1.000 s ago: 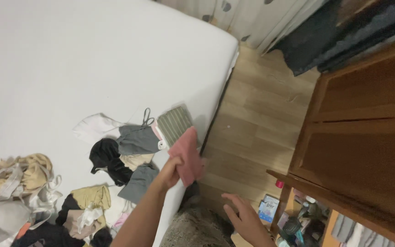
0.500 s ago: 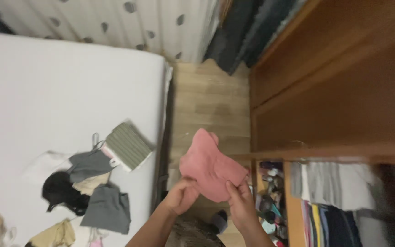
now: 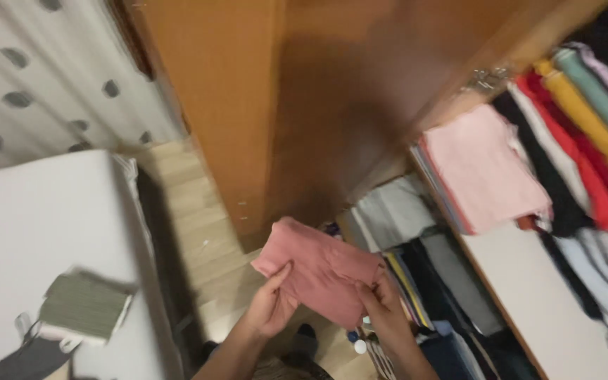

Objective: Folding various clothing items on a bed and organizing them into a closet

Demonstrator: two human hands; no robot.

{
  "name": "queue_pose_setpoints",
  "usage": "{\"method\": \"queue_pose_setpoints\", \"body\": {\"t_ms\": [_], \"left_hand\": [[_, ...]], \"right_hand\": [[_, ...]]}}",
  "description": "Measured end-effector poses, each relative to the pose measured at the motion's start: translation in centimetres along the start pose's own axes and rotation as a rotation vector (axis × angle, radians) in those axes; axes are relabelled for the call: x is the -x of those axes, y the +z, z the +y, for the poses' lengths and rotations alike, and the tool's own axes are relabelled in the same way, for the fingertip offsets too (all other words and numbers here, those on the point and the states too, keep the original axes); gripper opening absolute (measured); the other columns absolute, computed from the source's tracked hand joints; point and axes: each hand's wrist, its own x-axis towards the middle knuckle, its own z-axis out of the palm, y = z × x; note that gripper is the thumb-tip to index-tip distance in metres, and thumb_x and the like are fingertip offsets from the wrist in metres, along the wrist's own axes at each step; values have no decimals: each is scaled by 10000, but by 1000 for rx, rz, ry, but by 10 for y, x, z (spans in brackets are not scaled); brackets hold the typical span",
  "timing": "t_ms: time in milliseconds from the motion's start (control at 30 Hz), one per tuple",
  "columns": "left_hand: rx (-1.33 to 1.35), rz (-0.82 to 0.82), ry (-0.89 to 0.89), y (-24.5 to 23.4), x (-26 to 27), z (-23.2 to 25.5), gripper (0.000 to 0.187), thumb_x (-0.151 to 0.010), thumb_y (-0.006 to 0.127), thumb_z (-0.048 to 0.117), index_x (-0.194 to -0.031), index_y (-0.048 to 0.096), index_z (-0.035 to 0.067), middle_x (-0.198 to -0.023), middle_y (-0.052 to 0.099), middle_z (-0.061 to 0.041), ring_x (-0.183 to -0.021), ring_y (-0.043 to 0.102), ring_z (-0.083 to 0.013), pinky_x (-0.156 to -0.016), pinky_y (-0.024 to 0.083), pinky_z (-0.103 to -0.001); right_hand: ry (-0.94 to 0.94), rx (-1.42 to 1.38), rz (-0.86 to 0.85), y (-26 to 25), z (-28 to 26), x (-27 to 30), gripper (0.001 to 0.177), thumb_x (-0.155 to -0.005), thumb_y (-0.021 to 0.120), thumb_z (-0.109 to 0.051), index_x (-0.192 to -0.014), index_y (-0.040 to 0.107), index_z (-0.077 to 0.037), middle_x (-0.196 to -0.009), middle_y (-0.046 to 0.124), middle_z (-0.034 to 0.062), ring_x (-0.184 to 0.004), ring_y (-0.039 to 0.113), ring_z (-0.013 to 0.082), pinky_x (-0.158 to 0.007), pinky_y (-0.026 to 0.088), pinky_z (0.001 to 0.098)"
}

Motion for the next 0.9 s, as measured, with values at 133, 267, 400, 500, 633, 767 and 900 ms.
{"method": "queue_pose_setpoints", "body": {"t_ms": [133, 267, 400, 500, 633, 767, 900], "left_hand": [[-66, -20, -68, 66, -48, -33, 396, -993, 552, 135, -1361, 596, -3, -1304, 685, -161, -1159, 655, -245, -1060, 518, -419], [-170, -243, -90, 126, -123, -59, 328, -965, 645, 129, -1274, 628, 23, -1224, 717, -118, -1070, 687, -207, -964, 547, -343], [-240, -251, -24, 219, -201, -90, 568, -935, 780, 143, -1441, 545, 36, -1276, 687, -169, -1111, 715, -315, -926, 595, -498], [-352, -299, 80, 284, -249, -95, 529, -950, 747, 136, -1437, 540, 107, -1213, 703, -153, -1059, 733, -308, -829, 638, -489], [-505, -82, 86, 251, -353, -118, 538, -953, 712, 242, -1444, 505, 167, -1146, 695, -114, -1043, 735, -291, -845, 645, -459], [-705, 155, 349, 260, -344, -131, 405, -938, 653, 222, -1325, 652, 101, -1039, 692, -123, -922, 698, -251, -738, 616, -387], [-758, 203, 570, 253, -343, -131, 284, -923, 581, 184, -1117, 778, 125, -740, 647, -9, -625, 592, -137, -521, 501, -248]], "right_hand": [[-38, -177, 120, -60, -19, -8, 442, -941, 631, -135, -1375, 617, -55, -1245, 722, 107, -1085, 629, 140, -952, 484, 283], [-121, -209, 271, -117, -51, -31, 317, -991, 605, -191, -1293, 629, -99, -1176, 697, 57, -994, 603, 123, -846, 493, 282], [-85, -205, 528, -148, -131, -60, 198, -1028, 641, -255, -1200, 605, -163, -923, 544, -2, -737, 598, 140, -691, 560, 278], [-261, -164, 547, -187, -135, -110, 261, -1060, 620, -289, -1292, 602, -171, -945, 595, -29, -739, 626, 81, -645, 566, 256], [-296, -166, 540, -216, -81, -179, 234, -1031, 635, -204, -1256, 629, -144, -825, 624, 6, -626, 661, 116, -517, 585, 249], [-263, -95, 569, -214, -76, -180, 251, -1008, 653, -213, -1249, 659, -144, -825, 659, 44, -608, 668, 142, -498, 585, 280], [-264, -74, 596, -211, -84, -164, 204, -1003, 658, -236, -1181, 688, -140, -805, 660, 51, -618, 679, 157, -528, 607, 318]]}}
